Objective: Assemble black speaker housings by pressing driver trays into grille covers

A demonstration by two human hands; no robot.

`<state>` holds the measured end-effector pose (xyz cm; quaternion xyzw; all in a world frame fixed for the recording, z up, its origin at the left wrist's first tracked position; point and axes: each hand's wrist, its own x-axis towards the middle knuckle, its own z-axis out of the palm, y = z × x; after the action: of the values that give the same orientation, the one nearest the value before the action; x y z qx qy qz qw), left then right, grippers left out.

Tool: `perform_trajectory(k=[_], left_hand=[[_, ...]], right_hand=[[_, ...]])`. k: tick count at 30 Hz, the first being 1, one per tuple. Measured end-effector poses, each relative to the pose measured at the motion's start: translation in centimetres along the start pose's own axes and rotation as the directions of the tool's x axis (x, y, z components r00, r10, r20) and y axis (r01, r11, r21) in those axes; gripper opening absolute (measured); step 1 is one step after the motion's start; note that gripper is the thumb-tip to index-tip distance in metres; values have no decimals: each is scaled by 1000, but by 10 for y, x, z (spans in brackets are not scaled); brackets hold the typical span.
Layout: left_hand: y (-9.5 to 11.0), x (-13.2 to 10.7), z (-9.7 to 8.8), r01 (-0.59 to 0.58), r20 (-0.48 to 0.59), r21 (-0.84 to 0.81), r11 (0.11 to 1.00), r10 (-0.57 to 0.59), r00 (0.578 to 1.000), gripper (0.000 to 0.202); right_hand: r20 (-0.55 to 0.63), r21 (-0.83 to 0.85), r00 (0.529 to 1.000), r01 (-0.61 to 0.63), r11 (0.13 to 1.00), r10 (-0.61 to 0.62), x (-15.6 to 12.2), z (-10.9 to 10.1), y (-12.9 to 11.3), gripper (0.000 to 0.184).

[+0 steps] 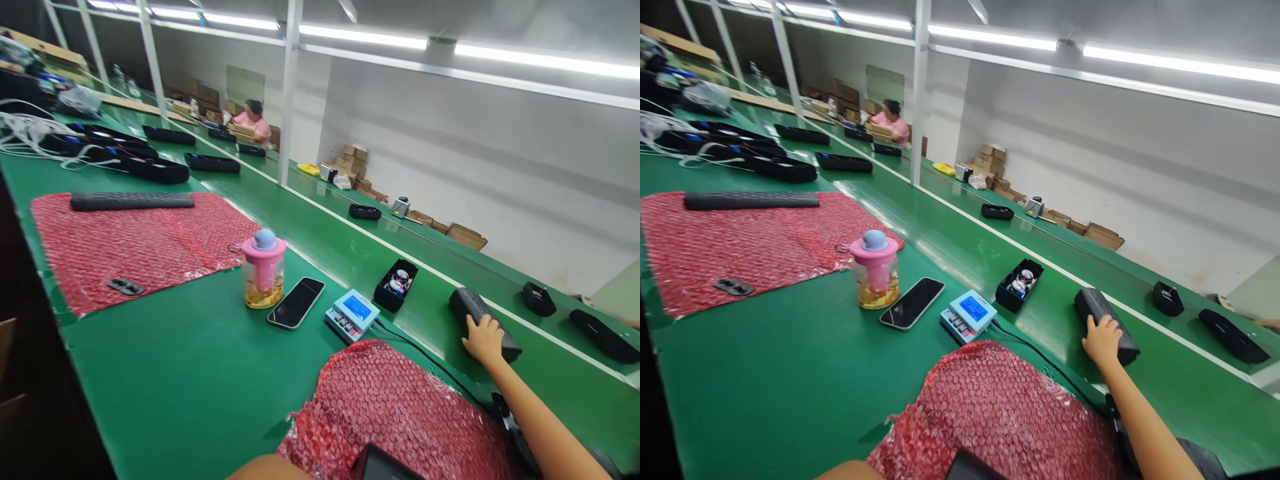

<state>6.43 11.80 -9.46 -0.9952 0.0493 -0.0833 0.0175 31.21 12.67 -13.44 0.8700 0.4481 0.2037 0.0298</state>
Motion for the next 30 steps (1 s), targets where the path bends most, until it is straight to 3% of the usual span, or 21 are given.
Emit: perform_trajectory(k=[3, 6, 8, 9, 11, 14, 16, 20, 23, 30], left_hand=[[33, -17, 9, -3, 61, -107, 994, 10, 998, 40], [55, -38, 8, -33, 123, -207, 978, 60, 991, 35], [53, -44, -3, -40, 162, -262, 964, 84, 983, 30], [48, -44, -11, -7, 205, -293, 956, 70, 976, 30], [32, -38, -29, 66, 294, -303, 951, 27, 955, 34], [11, -26, -51, 92, 419, -257, 962, 25, 908, 30], [5, -22, -58, 77, 452, -251, 965, 46, 891, 42], [12, -18, -56, 98, 487, -150, 984, -12, 873, 78], [13, -14, -54, 85, 498, -145, 986, -2, 867, 76], [2, -11, -51, 56, 466, -223, 973, 56, 883, 79]], right_hand=[[162, 143, 972, 147, 979, -170, -24, -32, 4, 47], [271, 364, 890, 257, 895, -366, -72, -83, 17, 40], [286, 493, 838, 287, 821, -465, -117, -118, 25, 36], [227, 585, 812, 327, 742, -537, -140, -133, 27, 35], [145, 609, 805, 385, 693, -574, -186, -151, 26, 34], [70, 431, 833, 471, 770, -548, -235, -148, 17, 59], [6, 307, 852, 497, 811, -524, -252, -132, 8, 74], [-166, 236, 842, 539, 808, -513, -256, -104, -2, 57], [-229, 242, 825, 562, 791, -516, -251, -97, -2, 48], [-227, 228, 827, 559, 797, -515, -247, -102, -4, 48]])
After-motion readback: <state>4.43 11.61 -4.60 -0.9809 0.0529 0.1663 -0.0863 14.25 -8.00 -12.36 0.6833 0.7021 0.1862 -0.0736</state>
